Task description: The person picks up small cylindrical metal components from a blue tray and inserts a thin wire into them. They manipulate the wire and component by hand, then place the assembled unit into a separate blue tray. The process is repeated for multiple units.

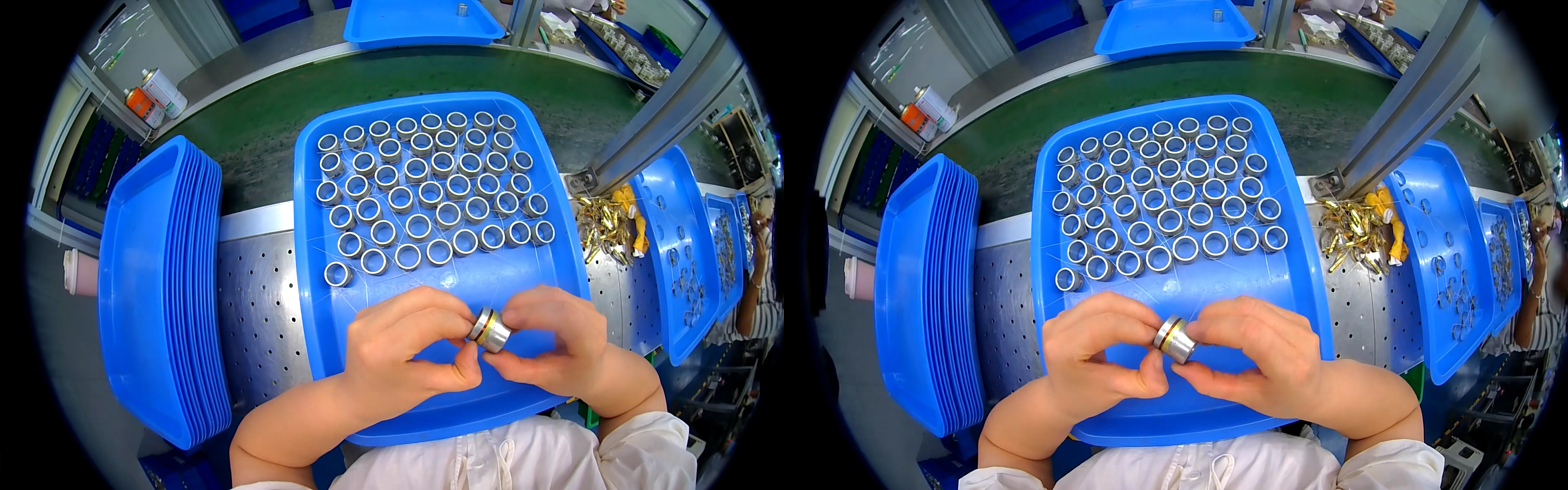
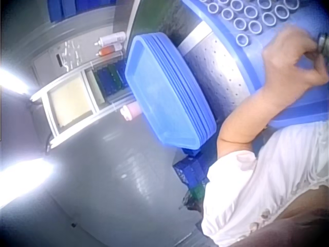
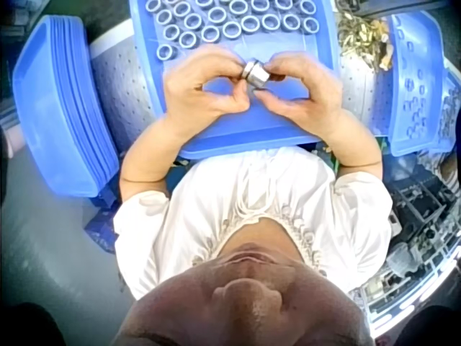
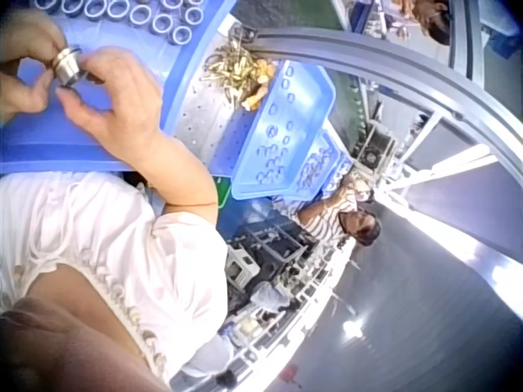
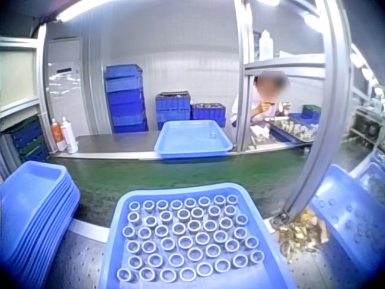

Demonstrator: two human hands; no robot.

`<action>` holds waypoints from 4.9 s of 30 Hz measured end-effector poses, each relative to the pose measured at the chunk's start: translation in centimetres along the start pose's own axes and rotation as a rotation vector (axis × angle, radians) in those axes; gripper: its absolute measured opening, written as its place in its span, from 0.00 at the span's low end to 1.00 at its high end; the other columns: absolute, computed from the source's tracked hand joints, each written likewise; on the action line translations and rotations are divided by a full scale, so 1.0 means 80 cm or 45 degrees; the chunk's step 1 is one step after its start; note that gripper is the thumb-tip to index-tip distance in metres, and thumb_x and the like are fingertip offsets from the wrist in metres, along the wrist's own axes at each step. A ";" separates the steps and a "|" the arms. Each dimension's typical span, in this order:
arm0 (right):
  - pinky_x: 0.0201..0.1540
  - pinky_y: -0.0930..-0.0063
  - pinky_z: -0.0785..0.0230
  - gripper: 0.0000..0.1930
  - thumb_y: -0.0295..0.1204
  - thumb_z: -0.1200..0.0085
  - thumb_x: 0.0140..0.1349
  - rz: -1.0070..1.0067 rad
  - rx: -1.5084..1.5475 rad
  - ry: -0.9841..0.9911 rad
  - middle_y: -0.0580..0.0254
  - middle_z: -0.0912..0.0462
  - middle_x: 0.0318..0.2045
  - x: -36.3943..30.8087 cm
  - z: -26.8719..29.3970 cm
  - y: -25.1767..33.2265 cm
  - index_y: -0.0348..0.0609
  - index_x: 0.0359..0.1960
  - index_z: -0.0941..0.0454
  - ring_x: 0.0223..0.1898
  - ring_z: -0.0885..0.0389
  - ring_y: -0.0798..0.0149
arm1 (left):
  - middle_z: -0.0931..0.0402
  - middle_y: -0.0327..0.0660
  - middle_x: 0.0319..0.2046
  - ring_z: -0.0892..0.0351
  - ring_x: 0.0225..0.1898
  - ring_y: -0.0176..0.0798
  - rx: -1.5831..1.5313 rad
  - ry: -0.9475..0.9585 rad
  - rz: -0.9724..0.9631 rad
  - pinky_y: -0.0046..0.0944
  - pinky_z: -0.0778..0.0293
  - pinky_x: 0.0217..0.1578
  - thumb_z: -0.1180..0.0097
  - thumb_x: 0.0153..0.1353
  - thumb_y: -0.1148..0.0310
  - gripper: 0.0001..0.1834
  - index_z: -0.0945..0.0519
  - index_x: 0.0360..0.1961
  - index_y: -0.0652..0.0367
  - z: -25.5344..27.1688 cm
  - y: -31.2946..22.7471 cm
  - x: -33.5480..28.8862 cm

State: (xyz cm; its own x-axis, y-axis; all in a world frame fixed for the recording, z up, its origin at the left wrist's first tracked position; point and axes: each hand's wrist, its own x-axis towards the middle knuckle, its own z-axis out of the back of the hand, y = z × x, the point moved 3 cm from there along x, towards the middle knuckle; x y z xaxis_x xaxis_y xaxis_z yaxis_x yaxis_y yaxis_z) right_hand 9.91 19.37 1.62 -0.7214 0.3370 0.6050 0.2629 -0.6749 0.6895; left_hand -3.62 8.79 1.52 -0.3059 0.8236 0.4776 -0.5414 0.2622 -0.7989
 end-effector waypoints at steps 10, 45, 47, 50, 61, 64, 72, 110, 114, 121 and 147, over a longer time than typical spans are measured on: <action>0.25 0.77 0.28 0.20 0.18 0.34 0.36 0.132 -0.205 0.009 0.58 0.21 0.29 0.004 0.002 0.006 0.39 0.37 0.21 0.25 0.22 0.63 | 0.23 0.42 0.28 0.21 0.25 0.33 -0.141 -0.017 0.077 0.27 0.25 0.25 0.37 0.36 0.82 0.12 0.21 0.26 0.63 -0.001 0.004 0.002; 0.24 0.76 0.29 0.21 0.19 0.33 0.36 0.166 -0.198 0.018 0.56 0.21 0.30 0.000 0.000 0.001 0.38 0.37 0.23 0.25 0.21 0.62 | 0.23 0.43 0.28 0.21 0.24 0.32 -0.210 -0.019 0.120 0.28 0.25 0.24 0.38 0.38 0.83 0.12 0.21 0.28 0.64 -0.002 0.007 0.002; 0.24 0.76 0.29 0.22 0.19 0.33 0.36 0.208 -0.224 0.022 0.56 0.21 0.30 0.000 0.000 0.000 0.38 0.38 0.23 0.25 0.22 0.62 | 0.23 0.43 0.28 0.21 0.24 0.32 -0.218 -0.008 0.127 0.27 0.25 0.24 0.38 0.38 0.83 0.12 0.21 0.28 0.64 -0.001 0.006 0.003; 0.25 0.76 0.29 0.23 0.19 0.33 0.35 0.219 -0.241 0.034 0.56 0.21 0.31 0.001 0.000 0.001 0.38 0.39 0.23 0.26 0.22 0.62 | 0.23 0.42 0.28 0.21 0.24 0.32 -0.195 -0.004 0.111 0.27 0.25 0.24 0.38 0.37 0.83 0.12 0.21 0.28 0.64 -0.001 0.006 0.003; 0.26 0.75 0.26 0.20 0.20 0.32 0.39 0.009 -0.122 0.054 0.56 0.19 0.28 -0.005 -0.003 0.004 0.36 0.35 0.26 0.25 0.18 0.60 | 0.22 0.42 0.26 0.22 0.25 0.35 -0.075 -0.029 0.058 0.29 0.27 0.24 0.38 0.33 0.82 0.12 0.21 0.24 0.61 -0.002 0.000 0.000; 0.25 0.75 0.27 0.20 0.20 0.32 0.39 0.080 -0.120 0.027 0.56 0.19 0.27 -0.003 -0.003 0.004 0.36 0.36 0.26 0.24 0.19 0.60 | 0.22 0.42 0.25 0.22 0.26 0.35 -0.055 -0.023 0.063 0.29 0.26 0.26 0.38 0.32 0.82 0.12 0.21 0.24 0.62 -0.001 -0.001 -0.001; 0.22 0.77 0.31 0.23 0.20 0.33 0.36 0.201 -0.248 0.037 0.56 0.22 0.29 0.000 -0.001 0.000 0.38 0.39 0.23 0.22 0.23 0.63 | 0.23 0.42 0.29 0.21 0.25 0.32 -0.232 0.014 0.172 0.28 0.23 0.27 0.39 0.39 0.84 0.12 0.22 0.29 0.65 -0.002 0.009 0.001; 0.24 0.75 0.28 0.22 0.20 0.32 0.38 0.128 -0.151 0.042 0.55 0.20 0.27 0.001 -0.004 0.000 0.37 0.38 0.26 0.24 0.20 0.60 | 0.24 0.44 0.31 0.22 0.32 0.33 -0.398 0.080 0.305 0.29 0.22 0.32 0.38 0.35 0.85 0.12 0.21 0.25 0.64 -0.004 0.014 -0.004; 0.24 0.75 0.29 0.22 0.21 0.32 0.38 0.052 -0.060 0.057 0.55 0.20 0.27 -0.001 -0.003 0.000 0.37 0.38 0.26 0.24 0.20 0.60 | 0.23 0.42 0.27 0.23 0.29 0.36 -0.217 0.070 0.151 0.31 0.27 0.28 0.38 0.32 0.83 0.13 0.21 0.25 0.62 -0.003 0.010 -0.002; 0.23 0.76 0.29 0.22 0.20 0.32 0.38 0.116 -0.132 -0.023 0.55 0.20 0.27 0.001 -0.002 0.000 0.37 0.38 0.25 0.23 0.21 0.62 | 0.24 0.43 0.31 0.22 0.32 0.35 -0.283 0.042 0.188 0.30 0.23 0.32 0.40 0.35 0.85 0.14 0.21 0.28 0.64 -0.004 0.007 0.000; 0.26 0.77 0.27 0.21 0.22 0.32 0.41 -0.092 0.056 0.041 0.57 0.20 0.28 -0.008 -0.005 -0.006 0.37 0.37 0.27 0.25 0.20 0.64 | 0.22 0.42 0.26 0.22 0.29 0.36 -0.085 -0.030 0.031 0.31 0.27 0.27 0.38 0.31 0.82 0.13 0.21 0.23 0.61 -0.001 0.005 -0.001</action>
State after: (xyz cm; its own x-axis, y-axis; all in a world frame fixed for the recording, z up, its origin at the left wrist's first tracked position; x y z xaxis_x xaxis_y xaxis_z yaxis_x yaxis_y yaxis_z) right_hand 10.00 19.22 0.75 -0.7596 0.3621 0.5403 0.2366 -0.6200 0.7481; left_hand -3.71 8.84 1.12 -0.3366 0.8184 0.4657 -0.4808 0.2759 -0.8323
